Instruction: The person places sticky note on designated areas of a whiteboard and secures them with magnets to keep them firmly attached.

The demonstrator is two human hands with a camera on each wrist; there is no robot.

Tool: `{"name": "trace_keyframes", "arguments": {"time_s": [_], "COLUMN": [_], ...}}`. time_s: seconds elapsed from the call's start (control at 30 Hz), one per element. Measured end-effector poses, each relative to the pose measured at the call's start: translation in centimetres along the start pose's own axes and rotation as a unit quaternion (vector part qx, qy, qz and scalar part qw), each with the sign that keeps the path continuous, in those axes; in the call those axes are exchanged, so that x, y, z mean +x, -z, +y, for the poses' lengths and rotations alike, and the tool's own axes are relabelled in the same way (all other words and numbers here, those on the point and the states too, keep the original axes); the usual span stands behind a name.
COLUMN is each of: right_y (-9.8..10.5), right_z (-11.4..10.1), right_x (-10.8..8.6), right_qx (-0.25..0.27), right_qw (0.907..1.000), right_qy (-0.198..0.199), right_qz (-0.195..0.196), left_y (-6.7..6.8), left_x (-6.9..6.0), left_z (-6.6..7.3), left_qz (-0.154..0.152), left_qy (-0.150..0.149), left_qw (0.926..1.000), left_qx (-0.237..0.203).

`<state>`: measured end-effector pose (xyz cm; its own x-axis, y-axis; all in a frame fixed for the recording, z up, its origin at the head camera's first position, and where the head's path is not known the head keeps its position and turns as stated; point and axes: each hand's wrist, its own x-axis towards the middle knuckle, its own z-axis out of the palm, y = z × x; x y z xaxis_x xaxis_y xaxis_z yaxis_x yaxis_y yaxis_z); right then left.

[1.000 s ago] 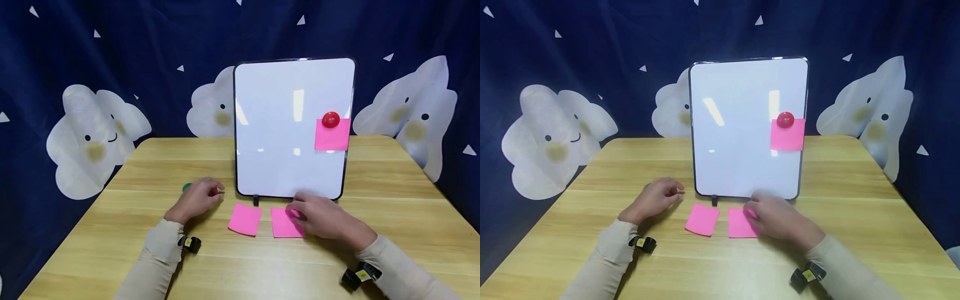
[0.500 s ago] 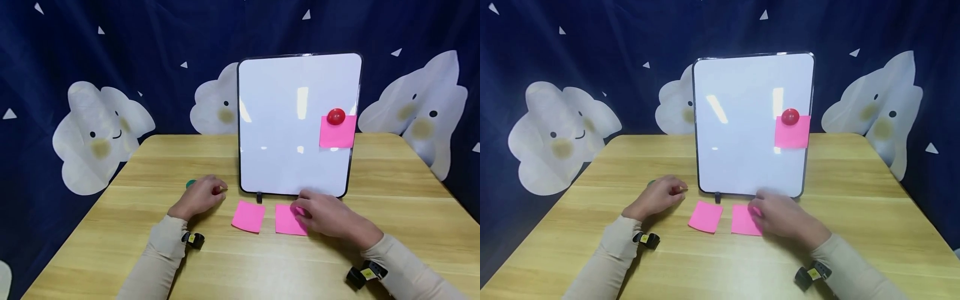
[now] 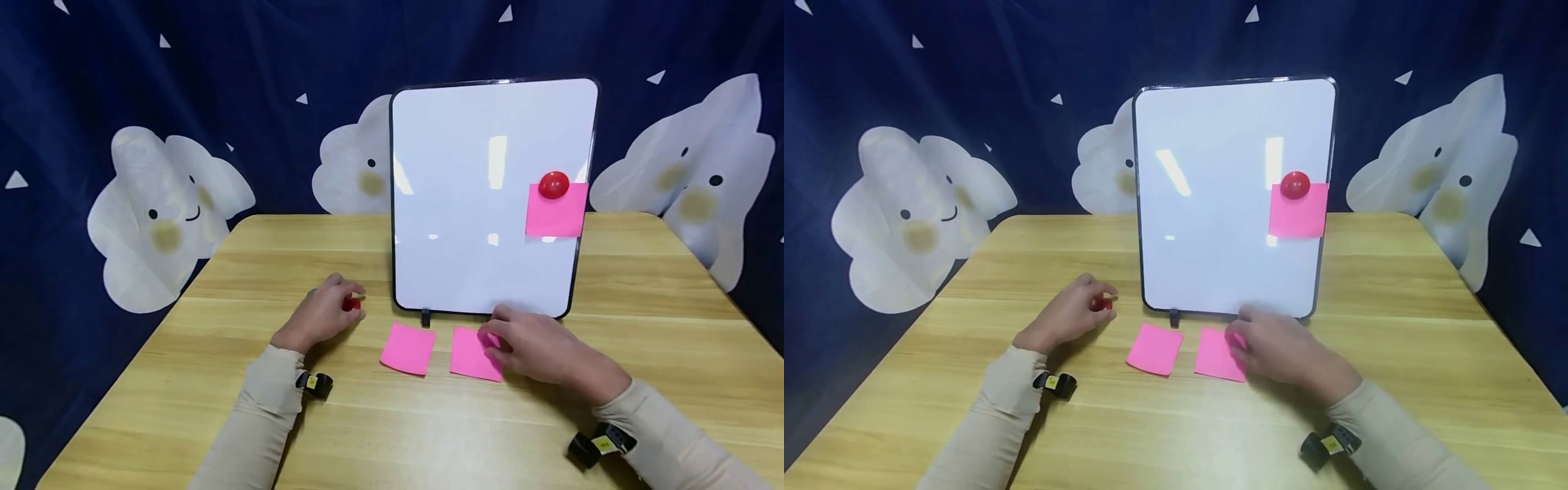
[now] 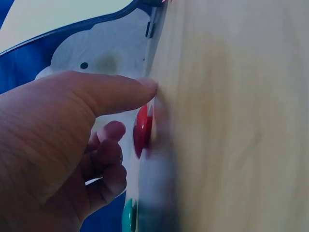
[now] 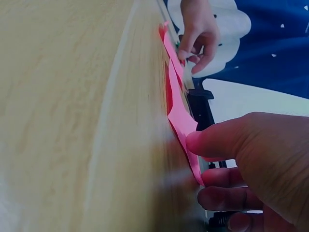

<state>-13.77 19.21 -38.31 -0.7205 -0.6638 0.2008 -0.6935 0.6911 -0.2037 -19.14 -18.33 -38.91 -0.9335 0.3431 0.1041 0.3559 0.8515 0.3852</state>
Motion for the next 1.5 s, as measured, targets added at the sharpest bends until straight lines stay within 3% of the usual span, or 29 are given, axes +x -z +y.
{"name": "trace_keyframes", "arguments": {"time_s": [0.13, 0.53, 0.9, 1.13, 1.5], "right_y": [0.2, 0.7, 1.3, 0.7, 0.0], "right_z": [0.0, 0.2, 0.3, 0.4, -0.4], "right_x": [-0.1, -0.1, 0.1, -0.2, -0.8], "right_qx": [-0.004, -0.011, -0.016, -0.003, 0.007], "right_qw": [0.9999, 0.9992, 0.9985, 0.9996, 0.9978], "right_qy": [-0.007, -0.019, -0.024, -0.018, -0.061], "right_qz": [-0.008, -0.035, -0.046, -0.023, -0.025], "left_y": [0.4, 0.9, 1.0, 0.9, 1.2], "left_x": [-0.3, -0.7, -0.5, -0.6, -0.5], "left_z": [-0.5, -1.5, -1.5, -1.8, -1.7], "left_qz": [-0.003, -0.015, -0.019, -0.029, -0.055], "left_qy": [0.006, 0.028, 0.009, 0.017, 0.001], "left_qw": [0.9998, 0.9995, 0.9998, 0.9993, 0.9983], "left_qx": [0.017, 0.008, -0.007, -0.018, -0.018]}}
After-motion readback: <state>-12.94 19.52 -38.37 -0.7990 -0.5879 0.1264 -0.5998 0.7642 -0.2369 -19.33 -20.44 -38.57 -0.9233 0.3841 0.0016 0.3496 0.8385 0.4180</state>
